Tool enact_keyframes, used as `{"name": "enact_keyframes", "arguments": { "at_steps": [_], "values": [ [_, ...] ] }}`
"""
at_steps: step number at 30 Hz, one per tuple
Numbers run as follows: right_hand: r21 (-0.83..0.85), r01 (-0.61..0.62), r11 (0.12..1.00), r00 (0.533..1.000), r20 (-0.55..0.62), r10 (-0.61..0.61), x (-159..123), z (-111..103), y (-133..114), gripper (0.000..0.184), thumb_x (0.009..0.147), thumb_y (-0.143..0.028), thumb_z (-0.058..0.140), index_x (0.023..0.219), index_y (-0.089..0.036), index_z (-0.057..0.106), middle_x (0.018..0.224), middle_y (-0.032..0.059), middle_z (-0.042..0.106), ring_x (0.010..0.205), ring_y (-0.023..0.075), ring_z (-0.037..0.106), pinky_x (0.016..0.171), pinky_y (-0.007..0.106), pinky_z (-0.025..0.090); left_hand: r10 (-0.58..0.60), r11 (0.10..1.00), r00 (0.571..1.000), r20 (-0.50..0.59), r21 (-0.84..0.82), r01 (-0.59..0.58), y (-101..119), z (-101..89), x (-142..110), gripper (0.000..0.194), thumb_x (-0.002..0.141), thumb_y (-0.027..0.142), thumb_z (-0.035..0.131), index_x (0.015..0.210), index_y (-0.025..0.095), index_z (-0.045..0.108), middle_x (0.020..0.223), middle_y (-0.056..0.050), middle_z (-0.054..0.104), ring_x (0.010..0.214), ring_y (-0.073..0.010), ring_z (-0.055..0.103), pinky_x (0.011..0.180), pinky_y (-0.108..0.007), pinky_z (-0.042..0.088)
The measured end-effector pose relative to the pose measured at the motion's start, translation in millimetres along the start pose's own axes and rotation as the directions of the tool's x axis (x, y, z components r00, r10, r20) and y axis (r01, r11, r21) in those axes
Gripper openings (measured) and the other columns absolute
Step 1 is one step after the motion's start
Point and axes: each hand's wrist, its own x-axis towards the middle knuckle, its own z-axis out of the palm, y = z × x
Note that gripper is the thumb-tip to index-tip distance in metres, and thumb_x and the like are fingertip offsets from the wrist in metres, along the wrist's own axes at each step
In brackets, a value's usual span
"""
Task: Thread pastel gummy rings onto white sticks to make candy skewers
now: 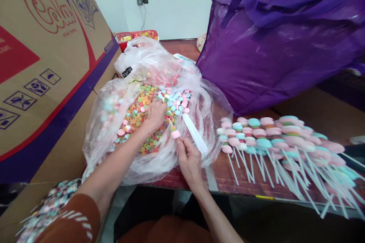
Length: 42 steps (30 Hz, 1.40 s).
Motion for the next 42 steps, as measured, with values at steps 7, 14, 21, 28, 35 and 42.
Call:
{"name": "enact_keyframes", "arguments": {
  "at_steps": [7, 14, 21, 28, 35, 42],
  "values": [
    [0.007, 0.035, 0.999, 0.999, 0.007, -0.035, 0.4, 1.3, 1.8, 0.031, 0.099, -0.037, 0.047, 0.087, -0.017, 0.066, 0.064, -0.0038, 0.051, 0.058, 0.0115, 0.044, 0.058, 0.024, 0.035, -0.031, 0.988, 0.999, -0.037, -0.152, 0.025, -3.6, 3.2, 6.5, 0.035, 0.093, 0.017, 0.045, 0.115, 0.019, 0.072, 0.113, -0.012, 0.064, 0.104, -0.0259, 0.060, 0.086, -0.035, 0.046],
    [-0.005, 0.031, 1.000, 1.000, 0.006, -0.031, 0.7, 2.2, 2.1, 0.031, 0.099, -0.037, 0.047, 0.088, -0.017, 0.066, 0.063, -0.0041, 0.049, 0.056, 0.0111, 0.043, 0.056, 0.023, 0.034, 0.091, 0.992, 0.996, -0.012, -0.092, -0.092, 6.2, 17.8, 26.2, 0.030, 0.091, 0.009, 0.041, 0.103, 0.015, 0.068, 0.110, -0.014, 0.065, 0.111, -0.0295, 0.054, 0.089, -0.038, 0.046],
    [-0.007, 0.033, 0.999, 0.999, 0.010, -0.032, 1.1, 2.2, 2.0, 0.032, 0.099, -0.038, 0.046, 0.086, -0.017, 0.066, 0.062, -0.0046, 0.047, 0.056, 0.0110, 0.043, 0.055, 0.023, 0.034, 0.039, 0.980, 0.997, -0.063, -0.195, -0.051, 5.8, 19.0, 25.6, 0.034, 0.089, 0.008, 0.042, 0.120, 0.014, 0.055, 0.118, -0.016, 0.056, 0.107, -0.0272, 0.054, 0.090, -0.039, 0.046],
    [0.036, 0.018, 0.999, 0.999, -0.047, -0.017, -0.4, 2.8, 4.9, 0.032, 0.098, -0.040, 0.047, 0.088, -0.017, 0.067, 0.065, -0.0028, 0.053, 0.056, 0.0119, 0.044, 0.056, 0.024, 0.035, 0.009, 0.956, 0.996, -0.094, -0.290, -0.035, 1.4, 21.4, 16.1, 0.028, 0.087, 0.010, 0.046, 0.111, 0.015, 0.060, 0.116, -0.016, 0.057, 0.104, -0.0268, 0.056, 0.089, -0.038, 0.047],
    [0.053, -0.004, 0.999, 0.999, -0.053, 0.007, -0.1, 2.9, 5.5, 0.034, 0.098, -0.042, 0.047, 0.089, -0.016, 0.067, 0.068, -0.0009, 0.056, 0.059, 0.0129, 0.045, 0.057, 0.025, 0.036, -0.162, 0.529, 0.983, -0.091, -0.848, 0.008, -8.0, 18.3, -17.4, 0.030, 0.078, 0.014, 0.062, 0.109, 0.017, 0.062, 0.091, -0.003, 0.065, 0.075, -0.0146, 0.060, 0.073, -0.028, 0.049],
    [0.033, 0.035, 0.999, 0.999, -0.007, -0.035, -0.7, 2.0, 6.0, 0.031, 0.098, -0.038, 0.049, 0.094, -0.016, 0.070, 0.070, -0.0003, 0.059, 0.062, 0.0134, 0.049, 0.059, 0.025, 0.038, -0.131, -0.098, 0.985, 0.109, -0.991, 0.096, -14.1, 17.1, -54.2, 0.034, 0.070, 0.030, 0.080, 0.096, 0.013, 0.066, 0.083, -0.002, 0.069, 0.073, -0.0128, 0.064, 0.075, -0.027, 0.052]
  ]
}}
